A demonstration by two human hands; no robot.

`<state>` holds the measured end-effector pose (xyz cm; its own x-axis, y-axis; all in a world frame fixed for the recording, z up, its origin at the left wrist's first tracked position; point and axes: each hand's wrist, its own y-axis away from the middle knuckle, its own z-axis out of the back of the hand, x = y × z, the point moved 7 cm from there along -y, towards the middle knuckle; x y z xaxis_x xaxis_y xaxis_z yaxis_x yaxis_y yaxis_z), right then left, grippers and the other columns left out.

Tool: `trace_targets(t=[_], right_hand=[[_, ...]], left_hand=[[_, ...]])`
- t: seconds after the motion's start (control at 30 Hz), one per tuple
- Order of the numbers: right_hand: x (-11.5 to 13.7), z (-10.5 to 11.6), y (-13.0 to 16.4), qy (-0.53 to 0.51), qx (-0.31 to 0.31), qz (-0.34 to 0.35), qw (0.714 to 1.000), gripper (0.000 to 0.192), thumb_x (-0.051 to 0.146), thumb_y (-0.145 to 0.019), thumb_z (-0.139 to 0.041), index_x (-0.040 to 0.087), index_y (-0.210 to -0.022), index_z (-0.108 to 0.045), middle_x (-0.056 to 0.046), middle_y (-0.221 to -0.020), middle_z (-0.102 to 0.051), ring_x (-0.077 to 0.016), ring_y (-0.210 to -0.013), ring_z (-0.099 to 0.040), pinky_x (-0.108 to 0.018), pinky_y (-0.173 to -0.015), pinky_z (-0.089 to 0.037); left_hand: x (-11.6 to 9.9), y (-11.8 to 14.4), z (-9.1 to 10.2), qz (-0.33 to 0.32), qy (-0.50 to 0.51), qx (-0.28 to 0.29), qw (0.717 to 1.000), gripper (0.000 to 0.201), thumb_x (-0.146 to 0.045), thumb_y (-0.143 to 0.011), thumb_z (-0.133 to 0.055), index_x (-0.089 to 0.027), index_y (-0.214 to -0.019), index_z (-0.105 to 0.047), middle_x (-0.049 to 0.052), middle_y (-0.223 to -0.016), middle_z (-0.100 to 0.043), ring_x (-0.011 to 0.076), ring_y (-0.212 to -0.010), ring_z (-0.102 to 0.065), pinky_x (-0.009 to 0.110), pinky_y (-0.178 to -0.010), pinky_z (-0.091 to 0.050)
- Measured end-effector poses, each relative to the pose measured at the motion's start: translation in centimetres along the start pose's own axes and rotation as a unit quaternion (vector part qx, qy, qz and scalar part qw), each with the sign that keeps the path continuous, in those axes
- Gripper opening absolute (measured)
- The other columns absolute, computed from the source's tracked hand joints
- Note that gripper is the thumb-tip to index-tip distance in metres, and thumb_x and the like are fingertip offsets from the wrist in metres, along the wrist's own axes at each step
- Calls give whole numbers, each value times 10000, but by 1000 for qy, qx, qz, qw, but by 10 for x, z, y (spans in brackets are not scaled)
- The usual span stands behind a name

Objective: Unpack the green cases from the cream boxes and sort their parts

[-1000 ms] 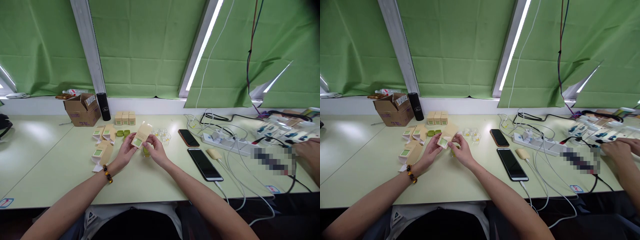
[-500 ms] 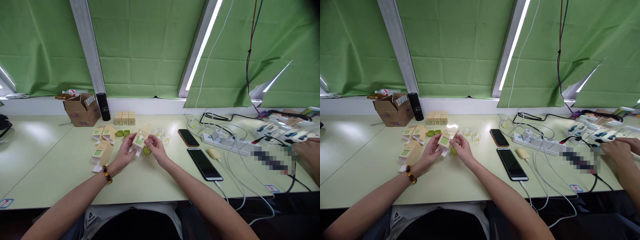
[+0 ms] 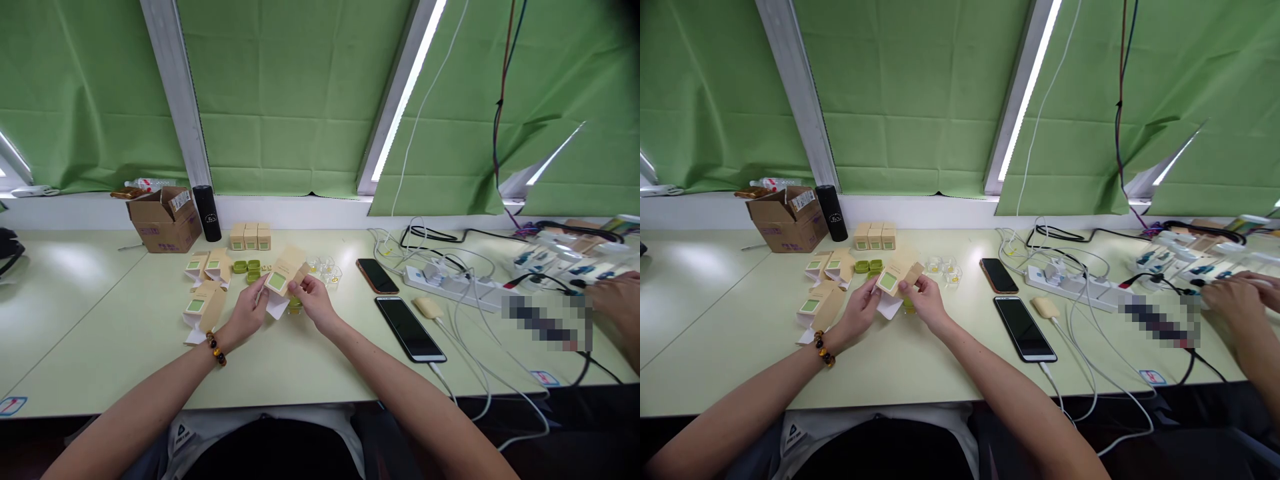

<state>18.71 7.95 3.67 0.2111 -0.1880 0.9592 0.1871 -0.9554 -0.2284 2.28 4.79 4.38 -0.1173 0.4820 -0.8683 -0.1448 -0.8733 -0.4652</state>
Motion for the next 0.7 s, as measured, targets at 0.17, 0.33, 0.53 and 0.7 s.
trace_targets(t=[0.17, 0.33, 0.53, 0.7], right_hand=[[4, 0, 2, 21, 5, 12, 1000, 597, 739, -719, -843, 236, -1035, -787, -97, -1142, -818, -328, -1087, -762, -454, -918, -635], [5, 4, 1, 24, -15, 12, 1000, 584, 734, -721, -845, 238, -1024, -785, -103, -1166, -817, -321, -1054, -767, -432, -846, -650], [7, 7, 1, 3, -20, 8, 1000, 531, 688, -734, -858, 232, -1000, -796, -101, -1087, -832, -322, -1020, -774, -448, -838, -655], [8, 12, 1, -9, -42, 15, 999, 483, 615, -716, -902, 237, -1005, -820, -88, -1114, -831, -311, -993, -785, -466, -887, -646]], left_hand=[[2, 0, 2, 9, 0, -29, 1000, 420, -467, -941, -744, -225, -1282, -703, 110, -1249, -739, 289, -1108, -682, 379, -941, -526], [-1, 1, -2, 27, 44, -13, 999, 515, -418, -854, -850, -217, -1302, -693, 115, -1261, -734, 299, -1137, -676, 398, -984, -520], [1, -3, -2, 43, 167, 10, 985, 448, -446, -899, -797, -201, -1266, -720, 121, -1290, -740, 308, -1207, -673, 404, -1027, -520], [5, -3, -3, 81, 251, 34, 964, 457, -416, -866, -831, -203, -1257, -728, 110, -1295, -749, 292, -1214, -685, 380, -1035, -512]])
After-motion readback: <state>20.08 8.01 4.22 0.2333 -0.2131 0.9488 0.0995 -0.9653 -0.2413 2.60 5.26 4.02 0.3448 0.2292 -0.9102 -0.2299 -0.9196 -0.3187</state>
